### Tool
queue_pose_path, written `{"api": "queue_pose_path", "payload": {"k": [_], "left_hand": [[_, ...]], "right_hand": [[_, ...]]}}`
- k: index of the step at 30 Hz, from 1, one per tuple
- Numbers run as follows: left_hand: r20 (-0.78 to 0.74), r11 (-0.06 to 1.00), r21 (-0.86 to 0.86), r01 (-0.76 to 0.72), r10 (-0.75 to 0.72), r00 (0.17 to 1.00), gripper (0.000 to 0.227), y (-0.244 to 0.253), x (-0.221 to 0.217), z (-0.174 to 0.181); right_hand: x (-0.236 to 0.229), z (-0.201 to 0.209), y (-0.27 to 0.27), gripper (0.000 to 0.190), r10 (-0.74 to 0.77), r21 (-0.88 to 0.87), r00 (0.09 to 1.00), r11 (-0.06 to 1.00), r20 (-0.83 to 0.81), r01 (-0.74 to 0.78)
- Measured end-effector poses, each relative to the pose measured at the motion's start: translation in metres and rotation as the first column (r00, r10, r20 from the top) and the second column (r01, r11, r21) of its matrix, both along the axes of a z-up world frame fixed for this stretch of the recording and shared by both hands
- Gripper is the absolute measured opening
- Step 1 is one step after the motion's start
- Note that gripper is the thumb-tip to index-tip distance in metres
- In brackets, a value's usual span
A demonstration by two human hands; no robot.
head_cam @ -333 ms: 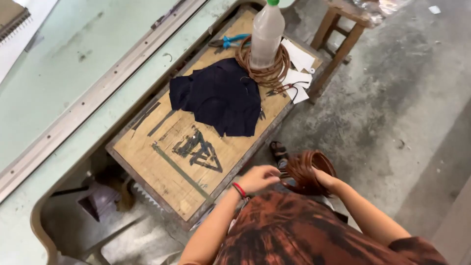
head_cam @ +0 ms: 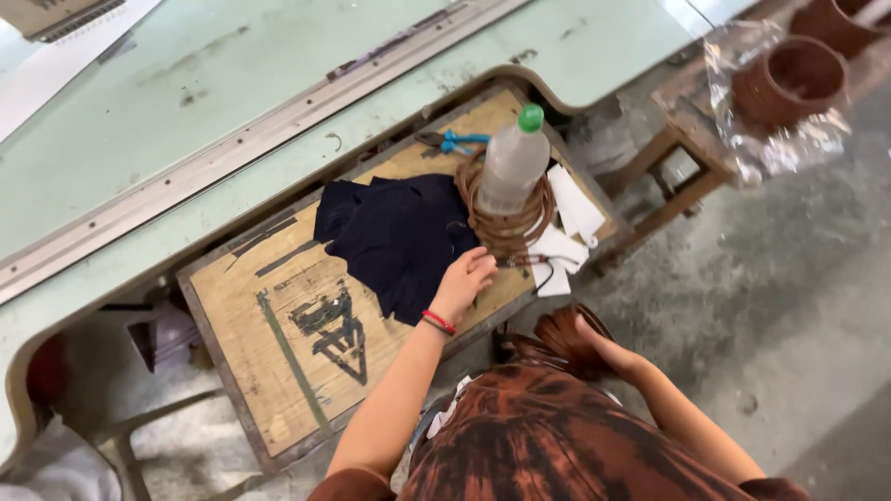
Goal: Fitting fabric pieces onto circular embroidery hoops at a workbench
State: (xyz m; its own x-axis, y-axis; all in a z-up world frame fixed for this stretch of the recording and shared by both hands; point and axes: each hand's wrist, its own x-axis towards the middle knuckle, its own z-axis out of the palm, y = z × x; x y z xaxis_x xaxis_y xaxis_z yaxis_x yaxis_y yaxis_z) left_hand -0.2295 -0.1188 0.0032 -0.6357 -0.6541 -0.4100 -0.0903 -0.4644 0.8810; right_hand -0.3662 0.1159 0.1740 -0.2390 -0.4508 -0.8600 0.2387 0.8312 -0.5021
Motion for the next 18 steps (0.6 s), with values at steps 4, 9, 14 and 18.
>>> {"api": "queue_pose_path", "payload": {"k": [4, 9, 14, 18], "left_hand": [[0.050, 0.981, 0.191, -0.032, 0.023, 0.998, 0.074, -0.003, -0.048, -0.004], [0.190, 0.973, 0.230, 0.011, -0.056, 0.980, 0.057, 0.009, -0.045, 0.077], [0.162, 0.958, 0.256, -0.130, 0.090, 0.983, 0.051, 0.020, -0.016, 0.037], [0.096, 0.920, 0.286, -0.268, 0.251, 0.963, 0.047, 0.032, 0.004, 0.016]], "right_hand": [[-0.125, -0.162, 0.031, 0.063, 0.330, -0.129, 0.944, 0.937, 0.022, -0.325], [-0.203, -0.175, 0.053, 0.030, 0.243, -0.023, 0.955, 0.968, -0.170, -0.250], [-0.226, -0.177, 0.042, 0.010, 0.194, 0.125, 0.977, 0.971, 0.087, -0.204], [-0.244, -0.179, 0.026, 0.021, 0.027, 0.246, 0.974, 0.966, 0.226, -0.084]]}}
